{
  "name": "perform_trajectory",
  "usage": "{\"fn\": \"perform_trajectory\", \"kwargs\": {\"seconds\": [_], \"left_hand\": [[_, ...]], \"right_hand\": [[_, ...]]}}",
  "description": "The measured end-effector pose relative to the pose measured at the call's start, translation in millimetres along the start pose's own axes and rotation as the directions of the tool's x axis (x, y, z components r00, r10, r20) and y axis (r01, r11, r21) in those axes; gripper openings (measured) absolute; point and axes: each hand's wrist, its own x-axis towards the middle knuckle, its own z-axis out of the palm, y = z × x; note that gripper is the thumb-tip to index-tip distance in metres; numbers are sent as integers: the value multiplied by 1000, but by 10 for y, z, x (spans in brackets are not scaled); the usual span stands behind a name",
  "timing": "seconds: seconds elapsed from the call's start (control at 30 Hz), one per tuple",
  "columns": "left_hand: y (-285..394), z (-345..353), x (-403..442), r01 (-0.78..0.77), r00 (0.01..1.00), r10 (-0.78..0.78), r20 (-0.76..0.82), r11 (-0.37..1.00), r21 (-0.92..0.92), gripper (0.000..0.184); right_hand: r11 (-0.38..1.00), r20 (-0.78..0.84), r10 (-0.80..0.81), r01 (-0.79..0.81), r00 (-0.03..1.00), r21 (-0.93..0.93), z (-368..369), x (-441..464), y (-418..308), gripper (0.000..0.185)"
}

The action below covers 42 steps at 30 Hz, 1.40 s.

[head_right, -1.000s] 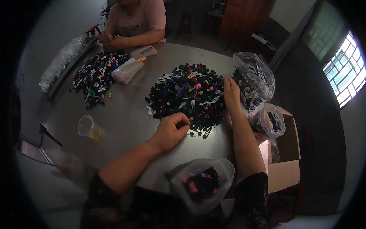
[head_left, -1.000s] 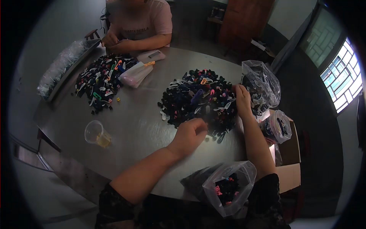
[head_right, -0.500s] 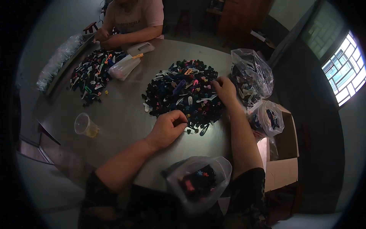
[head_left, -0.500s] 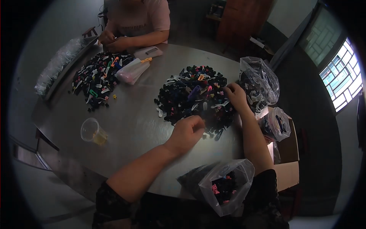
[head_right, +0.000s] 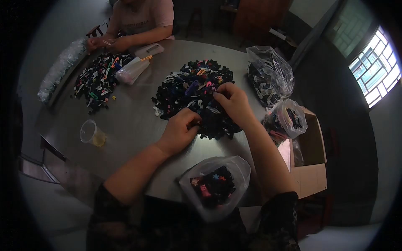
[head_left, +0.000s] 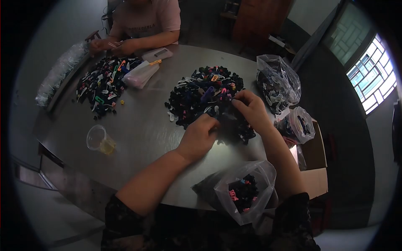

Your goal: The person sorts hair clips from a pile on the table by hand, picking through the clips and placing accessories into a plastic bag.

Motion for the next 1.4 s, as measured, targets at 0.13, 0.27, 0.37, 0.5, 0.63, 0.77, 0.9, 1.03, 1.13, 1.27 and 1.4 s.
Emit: {"fn": "perform_trajectory", "kwargs": {"seconds": [0.13, 0.27, 0.37, 0.5, 0.63, 0.77, 0.9, 1.03, 1.13, 1.27, 1.4], "left_hand": [[57, -38, 7, -31, 998, 35, -46, 996, 85, 13], [107, -77, 42, -145, 987, 157, -35, 964, 224, 27], [85, -32, 28, -232, 973, 224, 62, 916, 326, 52], [-13, 32, -26, -238, 959, 129, 252, 849, 471, 81], [-80, 34, 5, -235, 968, 148, 202, 816, 528, 82], [-125, -1, 23, -229, 966, 129, 225, 832, 506, 82], [-129, -87, 38, -206, 959, 103, 264, 894, 399, 83], [106, -303, 38, -248, 934, 99, 344, 872, 423, 99], [166, -353, 11, -244, 888, 2, 461, 851, 466, 109], [134, -300, 18, -270, 886, 25, 462, 839, 472, 104], [-33, -173, 51, -233, 962, 110, 248, 805, 545, 87]], "right_hand": [[990, 140, 22, -3, 990, -139, -247, -171, -128, 19], [923, 140, -177, 213, 974, -320, -293, -492, 56, 38], [775, 149, -249, 289, 957, -561, -50, -708, 116, 61], [719, 125, -123, 175, 985, -673, 229, -675, 206, 75], [732, 92, -130, 158, 987, -663, 353, -448, 266, 71], [731, 138, -100, 167, 985, -661, 337, -540, 181, 68], [682, 277, -53, 238, 959, -691, 211, -776, 16, 70], [710, 215, -60, 193, 975, -677, 21, -936, -81, 73], [678, 63, 51, 12, 997, -735, -126, -1033, 105, 73], [683, 42, 117, -50, 992, -728, -156, -1111, 304, 72], [990, 109, -66, 78, 992, -116, -139, -967, 240, 66]]}}
